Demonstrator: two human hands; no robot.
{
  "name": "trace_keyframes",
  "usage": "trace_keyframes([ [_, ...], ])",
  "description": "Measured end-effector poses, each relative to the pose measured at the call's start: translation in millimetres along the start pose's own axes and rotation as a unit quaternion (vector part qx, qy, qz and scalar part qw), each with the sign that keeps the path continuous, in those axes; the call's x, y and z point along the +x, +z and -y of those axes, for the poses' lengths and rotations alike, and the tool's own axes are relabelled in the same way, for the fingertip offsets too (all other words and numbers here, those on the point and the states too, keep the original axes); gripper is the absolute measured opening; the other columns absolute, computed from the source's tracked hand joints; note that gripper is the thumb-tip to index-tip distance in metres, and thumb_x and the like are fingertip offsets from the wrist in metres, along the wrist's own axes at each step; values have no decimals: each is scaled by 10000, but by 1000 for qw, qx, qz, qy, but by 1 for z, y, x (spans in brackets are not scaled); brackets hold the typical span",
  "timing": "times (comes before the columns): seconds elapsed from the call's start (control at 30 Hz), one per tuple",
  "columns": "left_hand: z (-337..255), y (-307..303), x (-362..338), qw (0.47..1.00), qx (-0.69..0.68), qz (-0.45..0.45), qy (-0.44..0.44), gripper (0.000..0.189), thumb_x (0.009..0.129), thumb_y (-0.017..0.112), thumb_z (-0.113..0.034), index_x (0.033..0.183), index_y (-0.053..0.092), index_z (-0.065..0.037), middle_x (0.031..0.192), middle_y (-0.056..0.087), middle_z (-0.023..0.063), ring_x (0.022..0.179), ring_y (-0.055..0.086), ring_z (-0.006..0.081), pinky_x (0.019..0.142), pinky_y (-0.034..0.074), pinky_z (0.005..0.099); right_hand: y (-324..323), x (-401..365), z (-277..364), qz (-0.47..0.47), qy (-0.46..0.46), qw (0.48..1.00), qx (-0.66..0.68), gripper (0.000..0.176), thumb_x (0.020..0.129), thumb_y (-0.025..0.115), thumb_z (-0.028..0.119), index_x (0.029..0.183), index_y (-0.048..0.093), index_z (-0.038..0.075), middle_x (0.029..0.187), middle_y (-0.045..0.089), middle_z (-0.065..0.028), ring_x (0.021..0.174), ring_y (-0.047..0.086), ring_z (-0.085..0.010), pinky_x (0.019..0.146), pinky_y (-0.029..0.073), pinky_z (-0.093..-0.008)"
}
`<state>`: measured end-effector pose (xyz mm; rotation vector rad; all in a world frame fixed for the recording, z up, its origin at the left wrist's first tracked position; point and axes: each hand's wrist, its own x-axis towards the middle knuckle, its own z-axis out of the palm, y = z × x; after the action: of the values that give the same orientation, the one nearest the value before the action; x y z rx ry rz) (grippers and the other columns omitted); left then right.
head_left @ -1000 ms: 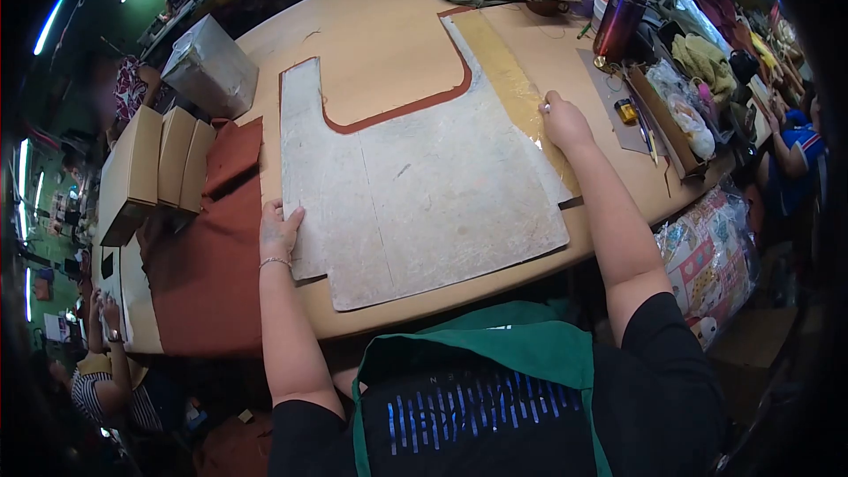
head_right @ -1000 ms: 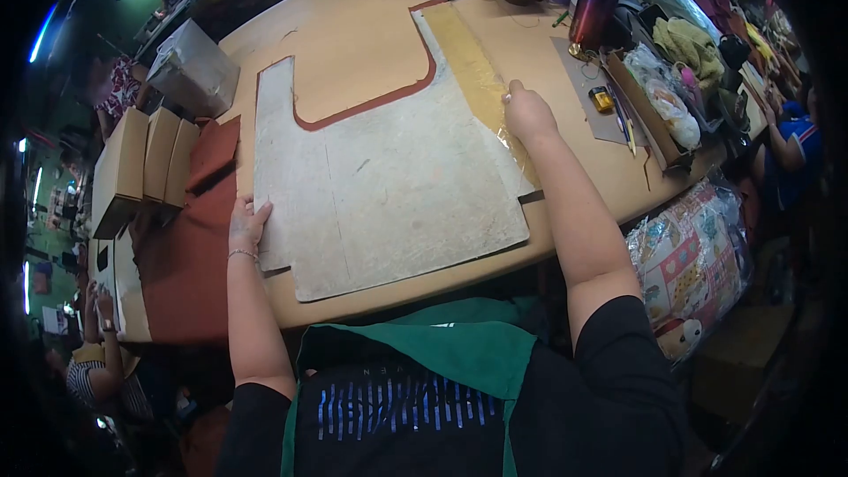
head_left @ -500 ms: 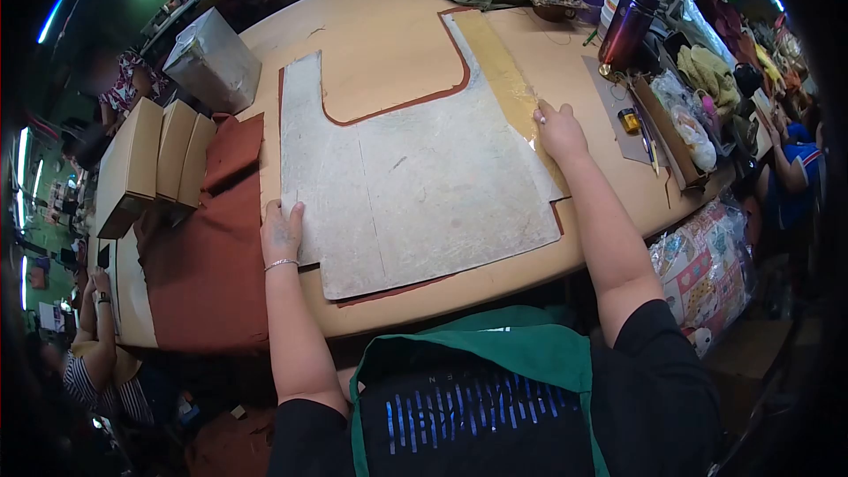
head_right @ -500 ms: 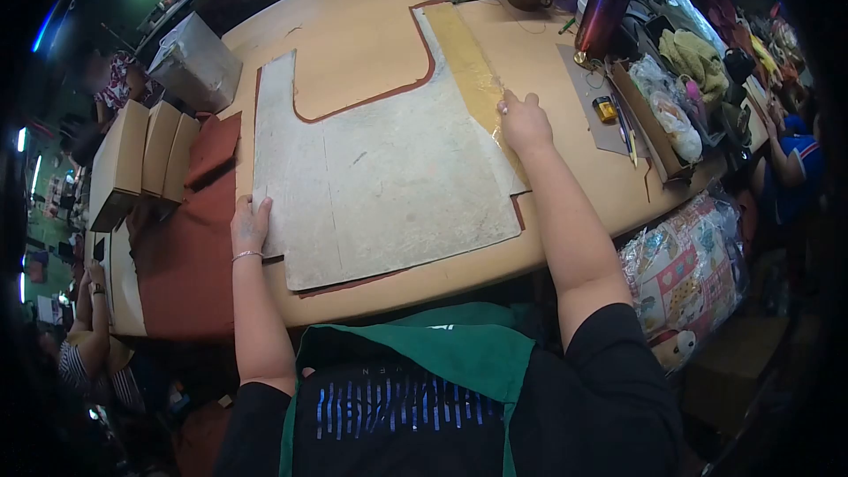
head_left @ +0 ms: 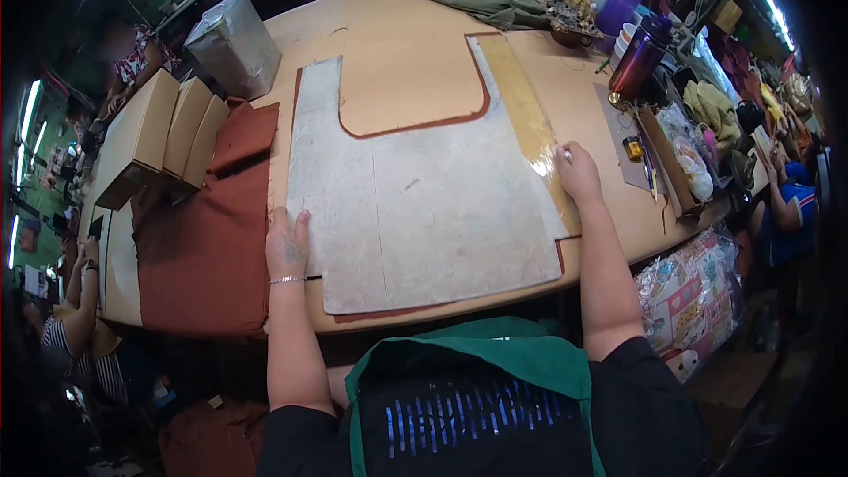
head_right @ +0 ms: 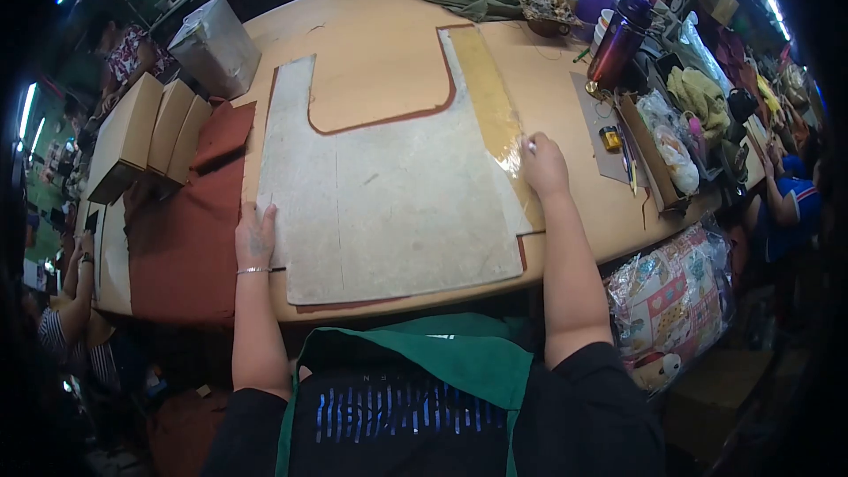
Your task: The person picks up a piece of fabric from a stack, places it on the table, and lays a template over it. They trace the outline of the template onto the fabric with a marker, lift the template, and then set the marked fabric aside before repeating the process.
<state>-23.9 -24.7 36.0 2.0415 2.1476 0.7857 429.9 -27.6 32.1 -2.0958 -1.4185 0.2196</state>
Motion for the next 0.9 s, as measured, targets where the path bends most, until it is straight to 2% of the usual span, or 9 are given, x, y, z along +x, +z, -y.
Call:
trace_keyframes([
  [0.1,1,0,-3,1000,3,-8,11,336,834,508,-294,935,440,19,798,531,282,749,518,430,637,419,466,4,-8,-30,5,-28,995,95,254,832,495,194,977,551,-6,892,578,-209,837,561,-335,751,440,-371],
  [0.2,7,7,-2,999,1,-34,37,343,835,506,-299,947,437,18,806,532,279,750,518,426,636,417,469,4,-8,-35,48,11,957,284,303,826,502,170,1082,528,10,953,572,-221,889,563,-320,783,436,-347],
  [0.3,9,11,-1,998,13,-50,48,345,837,501,-306,949,438,14,808,534,273,753,518,423,639,419,468,10,-5,-39,48,-28,976,212,325,839,481,187,1130,513,46,997,569,-212,918,560,-314,799,434,-355],
  [0.4,6,8,-2,998,34,-37,41,350,839,492,-317,948,439,11,800,532,267,755,518,420,646,423,466,0,-8,-11,53,6,999,5,331,859,438,228,1153,506,92,1021,566,-196,933,556,-314,812,431,-373],
  [0.5,8,9,-2,997,49,-36,54,356,840,485,-328,937,443,13,788,531,263,754,521,411,654,426,464,-4,-2,5,85,48,992,-76,352,863,441,254,1181,483,111,1052,552,-193,980,537,-302,836,419,-357],
  [0.63,2,8,-2,996,85,2,5,364,828,497,-342,947,468,1,848,520,245,776,523,401,667,440,459,-3,-2,8,73,47,989,-118,329,865,412,266,1167,494,164,991,564,-201,930,549,-319,791,435,-399],
  [0.73,-14,2,-10,983,180,-12,-33,364,806,521,-357,970,496,-32,953,484,209,847,511,380,671,455,461,-1,-6,13,57,32,986,-156,310,867,398,271,1161,485,220,894,571,-214,847,562,-360,732,451,-447],
  [0.77,-27,-7,-13,975,208,1,-76,367,785,545,-366,991,510,-64,1017,435,173,912,482,355,670,462,461,1,-6,10,42,28,985,-163,308,867,398,276,1160,483,233,883,565,-215,828,564,-366,720,452,-453],
  [0.9,-21,-3,-19,984,156,-34,-80,419,749,584,-377,1006,511,-54,1004,443,155,925,476,334,693,450,458,8,-8,6,6,19,988,-155,308,870,393,291,1158,488,235,875,547,-204,788,569,-367,695,457,-460],
])
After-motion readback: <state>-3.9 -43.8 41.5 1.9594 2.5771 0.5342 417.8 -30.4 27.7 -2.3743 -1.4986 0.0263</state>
